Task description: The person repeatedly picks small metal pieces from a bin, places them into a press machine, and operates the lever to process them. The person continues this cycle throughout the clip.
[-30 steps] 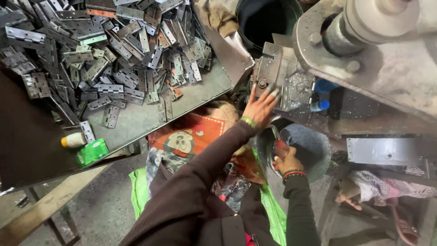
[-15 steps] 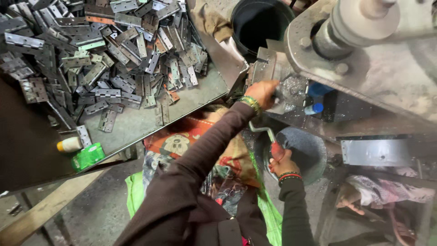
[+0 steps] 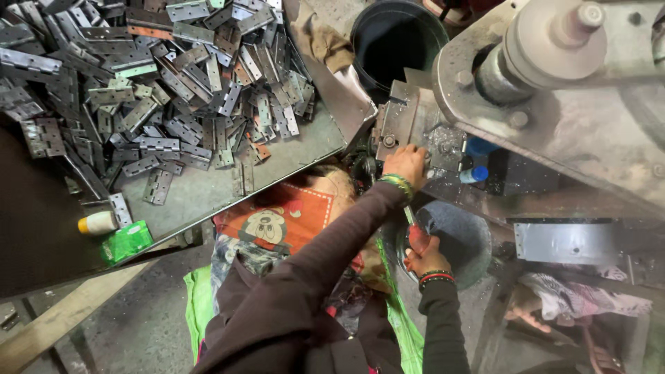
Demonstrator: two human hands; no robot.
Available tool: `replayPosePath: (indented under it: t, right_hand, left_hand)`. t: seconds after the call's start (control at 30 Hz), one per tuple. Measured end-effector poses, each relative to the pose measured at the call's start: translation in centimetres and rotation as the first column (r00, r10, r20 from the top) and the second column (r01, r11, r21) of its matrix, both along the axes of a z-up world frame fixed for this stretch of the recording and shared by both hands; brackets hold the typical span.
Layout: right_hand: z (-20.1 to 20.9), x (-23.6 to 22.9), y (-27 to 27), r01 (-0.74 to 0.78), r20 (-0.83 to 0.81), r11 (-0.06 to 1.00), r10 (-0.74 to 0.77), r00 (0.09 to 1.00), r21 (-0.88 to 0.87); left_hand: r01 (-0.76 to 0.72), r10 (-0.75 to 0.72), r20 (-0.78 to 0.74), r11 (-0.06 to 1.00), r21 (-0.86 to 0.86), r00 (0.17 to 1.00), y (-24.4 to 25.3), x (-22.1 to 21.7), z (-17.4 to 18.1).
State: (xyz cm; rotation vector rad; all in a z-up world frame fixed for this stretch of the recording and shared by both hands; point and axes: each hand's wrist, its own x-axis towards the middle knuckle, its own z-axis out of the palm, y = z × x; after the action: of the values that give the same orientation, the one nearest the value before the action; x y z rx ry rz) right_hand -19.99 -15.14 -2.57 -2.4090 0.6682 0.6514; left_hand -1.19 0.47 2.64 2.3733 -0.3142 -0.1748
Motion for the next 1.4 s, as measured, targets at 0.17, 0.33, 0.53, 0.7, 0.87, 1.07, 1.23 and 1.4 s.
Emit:
replayPosePath:
  t: [0.17, 0.33, 0.53, 0.7, 0.87, 1.07, 1.23, 1.4]
  right_hand:
    - [-1.0, 0.2, -1.3, -0.072, 0.058, 0.996, 0.068, 0.996, 0.056]
    - [1.5, 1.8, -1.8, -0.167, -0.023, 0.982, 0.166, 0.986, -0.083]
    - [-0.4, 0.7, -2.3, -0.181, -0.067, 0.964, 0.171, 0.983, -0.192]
    - [-9.1, -0.7, -1.1, -0.145, 0.158, 0.987, 0.154, 0.975, -0.065]
    - [-8.1, 0.3, -1.7, -0.188, 0.108, 0.982, 0.191, 0.976, -0.038]
    - [-0.7, -0.1, -3.9, -0.227, 0.134, 0.955, 0.254, 0.958, -0.189]
    - [-5.5, -0.9, -2.2, -0.183, 0.141, 0.975, 0.2, 0.97, -0.124]
    - [-11.7, -2.6, -1.8, -0.099, 0.194, 0.987, 0.122, 0.973, -0.124]
  left_hand:
    - [0.016, -0.039, 0.42, 0.998, 0.06, 0.907, 3.5, -0.8, -0.5]
    - [-0.06, -0.016, 0.281, 0.964, 0.259, 0.96, 1.7, -0.5, -1.2]
    - [-0.168, 0.08, 0.35, 0.959, 0.227, 0.933, 0.8, 0.9, -1.0]
    - [-0.093, 0.041, 0.259, 0.978, 0.189, 0.965, 1.0, 1.1, -1.1]
    - [-0.146, 0.065, 0.326, 0.961, 0.233, 0.943, 1.2, 1.5, -1.0]
    - [-0.16, 0.082, 0.242, 0.933, 0.323, 0.967, -1.5, 1.6, -2.2]
    - [-0.174, 0.091, 0.241, 0.92, 0.351, 0.966, -1.0, 2.4, -2.4]
    - [-0.152, 0.085, 0.29, 0.965, 0.216, 0.953, -0.6, 1.7, -2.6]
